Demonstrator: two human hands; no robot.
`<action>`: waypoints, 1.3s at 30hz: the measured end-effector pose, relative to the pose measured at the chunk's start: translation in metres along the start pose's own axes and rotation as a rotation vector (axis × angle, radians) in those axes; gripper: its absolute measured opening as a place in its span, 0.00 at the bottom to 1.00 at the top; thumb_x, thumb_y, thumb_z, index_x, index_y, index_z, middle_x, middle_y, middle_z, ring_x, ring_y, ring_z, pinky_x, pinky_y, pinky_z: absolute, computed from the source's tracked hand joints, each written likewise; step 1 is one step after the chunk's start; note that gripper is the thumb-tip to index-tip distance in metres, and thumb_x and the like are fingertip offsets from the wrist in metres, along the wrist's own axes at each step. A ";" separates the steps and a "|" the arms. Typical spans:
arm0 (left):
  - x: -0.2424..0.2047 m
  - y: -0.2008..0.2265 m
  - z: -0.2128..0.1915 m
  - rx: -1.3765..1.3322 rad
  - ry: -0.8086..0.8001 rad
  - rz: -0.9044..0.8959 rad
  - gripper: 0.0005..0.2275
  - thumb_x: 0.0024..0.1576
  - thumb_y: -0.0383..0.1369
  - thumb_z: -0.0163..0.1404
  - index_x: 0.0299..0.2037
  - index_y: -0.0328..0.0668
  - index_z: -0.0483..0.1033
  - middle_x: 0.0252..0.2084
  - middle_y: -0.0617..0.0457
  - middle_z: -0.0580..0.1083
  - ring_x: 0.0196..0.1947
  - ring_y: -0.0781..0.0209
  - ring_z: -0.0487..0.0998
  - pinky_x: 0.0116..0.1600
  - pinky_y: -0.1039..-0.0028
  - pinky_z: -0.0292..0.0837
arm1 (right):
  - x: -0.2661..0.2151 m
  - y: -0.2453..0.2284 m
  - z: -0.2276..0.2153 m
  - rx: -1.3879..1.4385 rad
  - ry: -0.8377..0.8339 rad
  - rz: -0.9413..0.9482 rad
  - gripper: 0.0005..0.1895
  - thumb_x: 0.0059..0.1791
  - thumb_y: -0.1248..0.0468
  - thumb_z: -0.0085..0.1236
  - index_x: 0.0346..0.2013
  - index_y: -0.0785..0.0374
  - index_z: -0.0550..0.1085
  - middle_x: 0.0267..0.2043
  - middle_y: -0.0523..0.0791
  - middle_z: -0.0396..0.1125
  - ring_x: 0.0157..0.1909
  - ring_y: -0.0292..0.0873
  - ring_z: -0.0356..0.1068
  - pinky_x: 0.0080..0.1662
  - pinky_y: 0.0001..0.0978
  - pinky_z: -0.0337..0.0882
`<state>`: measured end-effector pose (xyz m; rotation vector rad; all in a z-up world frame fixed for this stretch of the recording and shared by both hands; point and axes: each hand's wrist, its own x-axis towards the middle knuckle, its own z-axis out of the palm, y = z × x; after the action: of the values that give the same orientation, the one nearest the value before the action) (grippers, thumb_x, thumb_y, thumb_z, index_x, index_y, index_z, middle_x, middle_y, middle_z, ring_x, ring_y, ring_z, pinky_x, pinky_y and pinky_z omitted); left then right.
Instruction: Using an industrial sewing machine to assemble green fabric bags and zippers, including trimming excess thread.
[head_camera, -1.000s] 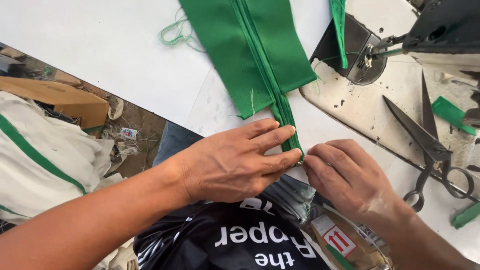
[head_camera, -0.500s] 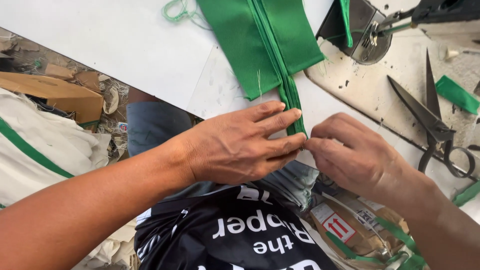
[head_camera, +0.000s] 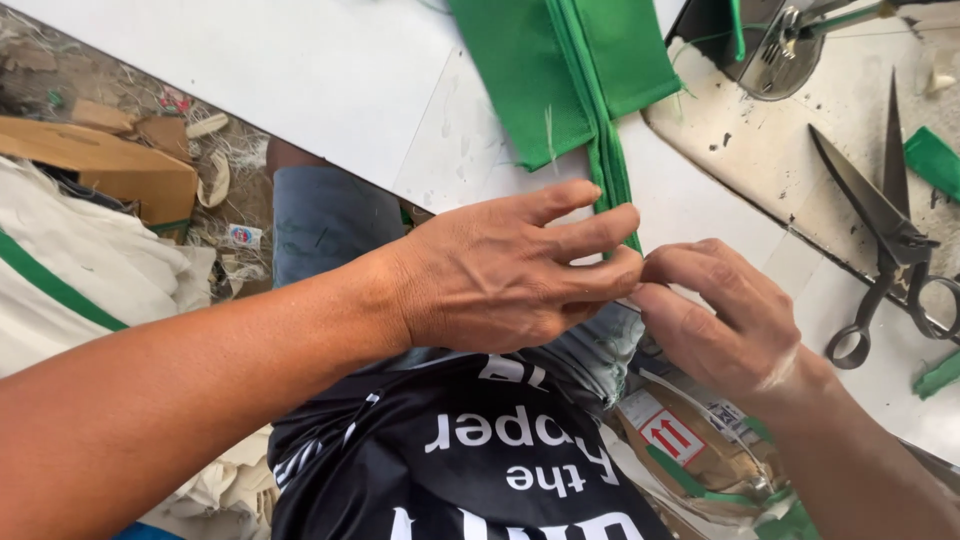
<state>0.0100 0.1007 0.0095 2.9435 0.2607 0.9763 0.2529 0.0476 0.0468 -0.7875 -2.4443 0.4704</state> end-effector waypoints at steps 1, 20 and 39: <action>0.000 0.000 0.000 -0.007 0.003 -0.010 0.09 0.66 0.32 0.51 0.39 0.46 0.86 0.50 0.57 0.67 0.60 0.50 0.63 0.64 0.62 0.65 | -0.002 0.002 0.002 0.006 -0.011 0.004 0.07 0.52 0.84 0.52 0.41 0.75 0.71 0.41 0.62 0.66 0.34 0.54 0.67 0.38 0.40 0.75; 0.006 0.017 -0.005 0.012 0.136 -0.070 0.12 0.71 0.32 0.46 0.35 0.39 0.76 0.41 0.54 0.67 0.44 0.54 0.69 0.51 0.65 0.66 | 0.000 -0.001 -0.022 0.096 -0.119 0.206 0.07 0.55 0.80 0.52 0.40 0.68 0.65 0.41 0.53 0.71 0.41 0.47 0.74 0.44 0.34 0.73; 0.063 0.028 0.016 -0.241 -0.090 -0.581 0.05 0.55 0.26 0.55 0.30 0.41 0.71 0.29 0.50 0.67 0.33 0.47 0.66 0.38 0.58 0.63 | -0.022 -0.017 -0.005 0.297 0.292 0.686 0.18 0.52 0.78 0.58 0.54 0.66 0.66 0.46 0.51 0.74 0.48 0.43 0.79 0.55 0.32 0.80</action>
<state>0.0729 0.0844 0.0358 2.4529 0.8622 0.7246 0.2635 0.0210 0.0502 -1.4386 -1.7378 0.8708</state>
